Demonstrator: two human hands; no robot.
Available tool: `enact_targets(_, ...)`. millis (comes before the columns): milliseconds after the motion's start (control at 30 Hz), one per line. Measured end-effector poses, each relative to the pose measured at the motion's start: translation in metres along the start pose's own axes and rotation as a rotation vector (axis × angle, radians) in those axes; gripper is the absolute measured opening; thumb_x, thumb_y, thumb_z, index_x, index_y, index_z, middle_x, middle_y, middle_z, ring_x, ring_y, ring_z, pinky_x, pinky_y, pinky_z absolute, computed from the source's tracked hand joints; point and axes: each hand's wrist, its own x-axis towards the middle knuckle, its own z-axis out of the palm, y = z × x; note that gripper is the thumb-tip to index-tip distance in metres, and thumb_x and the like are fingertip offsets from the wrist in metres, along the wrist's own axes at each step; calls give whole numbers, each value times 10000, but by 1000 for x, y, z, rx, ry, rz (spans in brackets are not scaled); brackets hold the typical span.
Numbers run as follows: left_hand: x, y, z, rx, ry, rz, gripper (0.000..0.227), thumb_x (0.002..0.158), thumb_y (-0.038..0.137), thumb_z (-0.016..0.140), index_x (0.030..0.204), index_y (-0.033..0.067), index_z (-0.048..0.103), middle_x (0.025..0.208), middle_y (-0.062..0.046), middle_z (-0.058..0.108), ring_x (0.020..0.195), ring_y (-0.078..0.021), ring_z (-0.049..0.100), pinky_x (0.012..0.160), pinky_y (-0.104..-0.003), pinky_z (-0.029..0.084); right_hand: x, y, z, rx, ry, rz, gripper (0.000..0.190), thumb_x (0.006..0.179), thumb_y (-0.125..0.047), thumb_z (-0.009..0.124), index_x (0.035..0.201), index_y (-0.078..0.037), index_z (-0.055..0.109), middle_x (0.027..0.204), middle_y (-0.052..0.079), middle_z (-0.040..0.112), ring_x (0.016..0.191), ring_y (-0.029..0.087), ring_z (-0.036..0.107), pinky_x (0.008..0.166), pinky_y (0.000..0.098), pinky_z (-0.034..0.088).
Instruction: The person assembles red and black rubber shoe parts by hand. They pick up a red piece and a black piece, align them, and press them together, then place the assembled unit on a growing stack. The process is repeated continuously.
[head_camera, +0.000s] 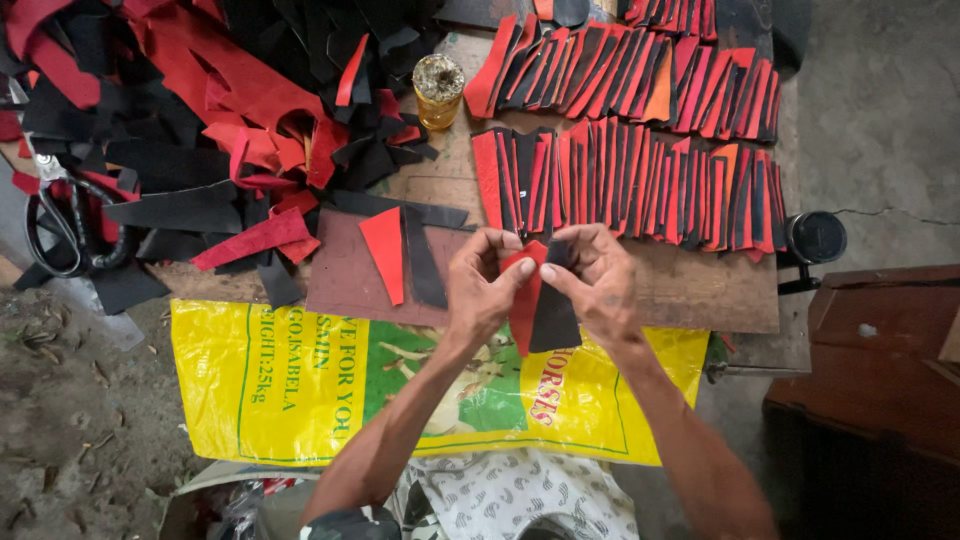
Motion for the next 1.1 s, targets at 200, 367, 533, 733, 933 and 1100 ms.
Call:
enact_targets(200, 1, 3, 1, -73, 5, -14, 289, 879, -51, 745, 1111, 21, 589, 923, -4, 660, 845, -61, 639, 767, -206, 540, -3, 11, -6, 97, -32, -26, 430, 923, 41, 746, 1306, 14, 553, 1063, 55, 661, 950, 88, 655, 844, 230, 543)
enact_targets(367, 0, 6, 0, -98, 54, -84, 312, 869, 3, 750, 1156, 7, 628, 945, -19, 727, 852, -72, 687, 759, -220, 571, -10, 13, -5, -129, -33, 231, 218, 953, -130, 710, 1069, 48, 754, 941, 12, 760, 822, 64, 636, 720, 239, 526)
enact_targets(533, 2, -3, -2, 61, 6, -57, 205, 905, 70, 777, 1081, -24, 735, 939, -17, 728, 850, -61, 655, 745, -236, 556, -15, 20, 3, -452, 54, 46, 185, 978, -159, 734, 982, 25, 755, 821, -9, 657, 771, 40, 560, 639, 243, 479)
enact_targets(733, 9, 1, -12, 46, 62, -4, 184, 918, 77, 771, 1072, -16, 735, 945, -27, 744, 840, -62, 662, 743, -228, 565, -4, 18, 6, -219, -89, 293, 190, 880, -150, 762, 985, 9, 770, 807, -32, 722, 723, 32, 603, 605, 240, 500)
enact_targets(933, 13, 4, -18, -28, 11, -23, 318, 856, -1, 790, 1154, -47, 689, 1024, -56, 745, 905, -91, 690, 812, -247, 590, -5, 20, 5, -362, -76, 276, 226, 864, -213, 775, 957, -7, 777, 767, -38, 718, 701, 20, 601, 596, 228, 490)
enact_targets(1100, 26, 1, -24, -80, 92, -31, 415, 852, -26, 783, 1239, -58, 635, 1081, -76, 736, 934, -113, 704, 844, -268, 607, -13, 29, 9, -212, -107, 464, 291, 792, -226, 871, 823, 21, 720, 738, 7, 666, 627, 87, 573, 556, 281, 465)
